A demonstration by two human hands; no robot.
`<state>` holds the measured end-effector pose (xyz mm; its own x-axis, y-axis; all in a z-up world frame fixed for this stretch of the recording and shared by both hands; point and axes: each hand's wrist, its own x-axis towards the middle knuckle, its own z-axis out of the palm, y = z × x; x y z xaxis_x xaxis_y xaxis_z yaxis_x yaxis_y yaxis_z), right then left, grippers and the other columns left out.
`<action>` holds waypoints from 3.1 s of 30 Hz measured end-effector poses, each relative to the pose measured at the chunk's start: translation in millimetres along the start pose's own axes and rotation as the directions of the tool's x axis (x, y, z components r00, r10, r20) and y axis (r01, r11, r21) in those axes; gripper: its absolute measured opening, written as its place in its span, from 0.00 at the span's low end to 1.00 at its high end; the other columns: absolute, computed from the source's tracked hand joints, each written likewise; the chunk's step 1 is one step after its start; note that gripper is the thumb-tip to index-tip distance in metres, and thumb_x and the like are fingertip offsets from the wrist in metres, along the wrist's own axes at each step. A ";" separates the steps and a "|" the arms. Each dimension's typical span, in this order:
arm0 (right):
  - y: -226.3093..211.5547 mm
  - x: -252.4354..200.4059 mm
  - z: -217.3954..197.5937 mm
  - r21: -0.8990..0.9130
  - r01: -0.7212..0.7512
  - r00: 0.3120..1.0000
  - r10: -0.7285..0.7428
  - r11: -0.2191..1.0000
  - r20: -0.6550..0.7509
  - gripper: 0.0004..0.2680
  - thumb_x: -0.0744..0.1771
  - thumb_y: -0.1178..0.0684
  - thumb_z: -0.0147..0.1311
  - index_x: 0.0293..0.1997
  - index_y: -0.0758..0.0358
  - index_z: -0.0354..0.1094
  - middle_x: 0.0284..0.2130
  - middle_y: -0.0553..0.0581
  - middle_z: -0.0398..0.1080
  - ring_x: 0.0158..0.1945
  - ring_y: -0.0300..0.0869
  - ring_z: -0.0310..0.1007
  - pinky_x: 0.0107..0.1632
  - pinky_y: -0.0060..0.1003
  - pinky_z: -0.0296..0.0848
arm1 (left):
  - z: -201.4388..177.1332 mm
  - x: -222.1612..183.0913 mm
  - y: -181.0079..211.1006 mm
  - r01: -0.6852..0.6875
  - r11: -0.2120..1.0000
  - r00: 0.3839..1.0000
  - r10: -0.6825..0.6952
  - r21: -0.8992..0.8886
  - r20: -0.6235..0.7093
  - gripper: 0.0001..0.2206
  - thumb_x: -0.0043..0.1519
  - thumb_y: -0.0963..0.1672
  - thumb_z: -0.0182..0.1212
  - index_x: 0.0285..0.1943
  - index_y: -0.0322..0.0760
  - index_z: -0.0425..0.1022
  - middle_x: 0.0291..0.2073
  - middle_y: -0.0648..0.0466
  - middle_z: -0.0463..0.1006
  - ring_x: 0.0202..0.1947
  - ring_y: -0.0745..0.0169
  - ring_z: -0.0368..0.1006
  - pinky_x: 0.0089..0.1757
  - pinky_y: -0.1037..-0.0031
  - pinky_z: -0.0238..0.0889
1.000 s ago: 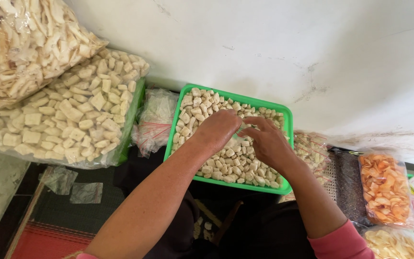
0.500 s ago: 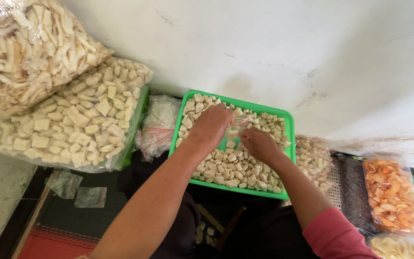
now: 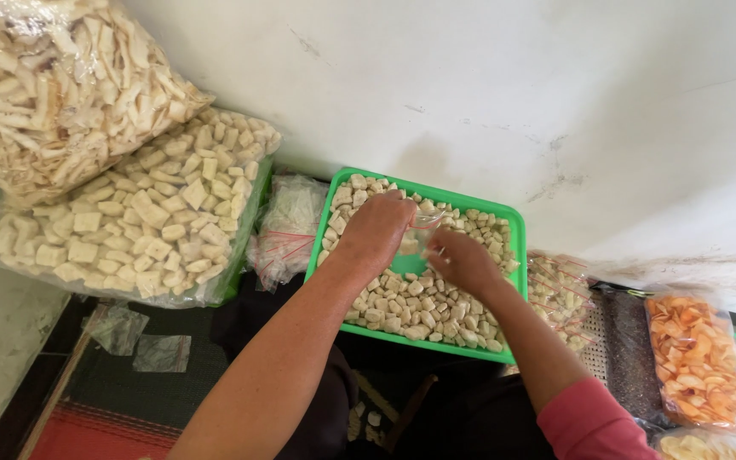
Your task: The person scoops small white food cubes from a green tray into small clear plastic bags and places them on the floor. The person repeats this process multiple times, handling the cubes and bags by hand.
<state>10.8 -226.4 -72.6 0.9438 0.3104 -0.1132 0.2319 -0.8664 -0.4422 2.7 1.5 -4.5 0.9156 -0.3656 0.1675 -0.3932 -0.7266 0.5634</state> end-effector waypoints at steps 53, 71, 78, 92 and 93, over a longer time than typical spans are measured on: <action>-2.1 -2.0 14.9 -0.317 0.042 0.989 0.004 0.948 0.145 0.13 0.65 0.46 0.60 0.50 0.62 0.75 0.44 0.63 0.74 0.49 0.62 0.77 0.48 0.57 0.77 | -2.5 -10.1 8.8 -0.073 0.997 0.997 0.073 -0.026 -0.008 0.07 0.61 0.40 0.62 0.31 0.42 0.69 0.30 0.46 0.73 0.35 0.38 0.78 0.33 0.55 0.75; -77.9 -43.7 -78.9 -0.008 0.480 0.743 -0.412 0.877 -0.528 0.07 0.65 0.60 0.63 0.42 0.49 0.79 0.33 0.50 0.79 0.39 0.48 0.78 0.38 0.39 0.78 | -2.7 -9.1 22.4 -0.082 0.992 0.997 0.081 0.096 0.021 0.05 0.59 0.38 0.61 0.31 0.40 0.75 0.30 0.46 0.76 0.35 0.40 0.80 0.35 0.56 0.76; -64.2 -38.2 -89.4 0.178 0.470 0.782 -0.314 0.864 -0.539 0.10 0.69 0.64 0.52 0.48 0.56 0.79 0.39 0.60 0.79 0.41 0.52 0.78 0.46 0.44 0.78 | -7.9 -10.5 22.9 -0.074 0.996 0.997 0.073 0.040 0.030 0.05 0.58 0.38 0.63 0.31 0.38 0.74 0.31 0.44 0.76 0.37 0.36 0.80 0.36 0.52 0.76; -17.1 -28.3 -10.8 -0.201 0.082 0.977 -0.039 0.976 0.209 0.08 0.67 0.53 0.56 0.50 0.52 0.76 0.47 0.64 0.75 0.49 0.65 0.76 0.50 0.59 0.75 | -11.3 -10.9 11.0 -0.063 0.998 0.998 0.062 -0.012 -0.021 0.08 0.60 0.41 0.65 0.30 0.43 0.71 0.29 0.48 0.75 0.36 0.39 0.79 0.35 0.55 0.75; -18.0 -27.4 -5.8 -0.226 0.088 0.970 -0.032 0.970 0.243 0.08 0.67 0.51 0.54 0.51 0.49 0.75 0.48 0.63 0.74 0.50 0.64 0.76 0.50 0.59 0.75 | -9.3 -10.1 9.3 -0.063 0.998 0.998 0.063 -0.005 -0.026 0.08 0.60 0.41 0.65 0.30 0.44 0.70 0.29 0.48 0.74 0.35 0.40 0.79 0.35 0.56 0.75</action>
<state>-17.9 -221.6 -56.3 0.8505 0.4235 -0.3119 0.3617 -0.9015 -0.2377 -9.4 3.8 6.5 0.8910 -0.3952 0.2234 -0.4496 -0.6993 0.5557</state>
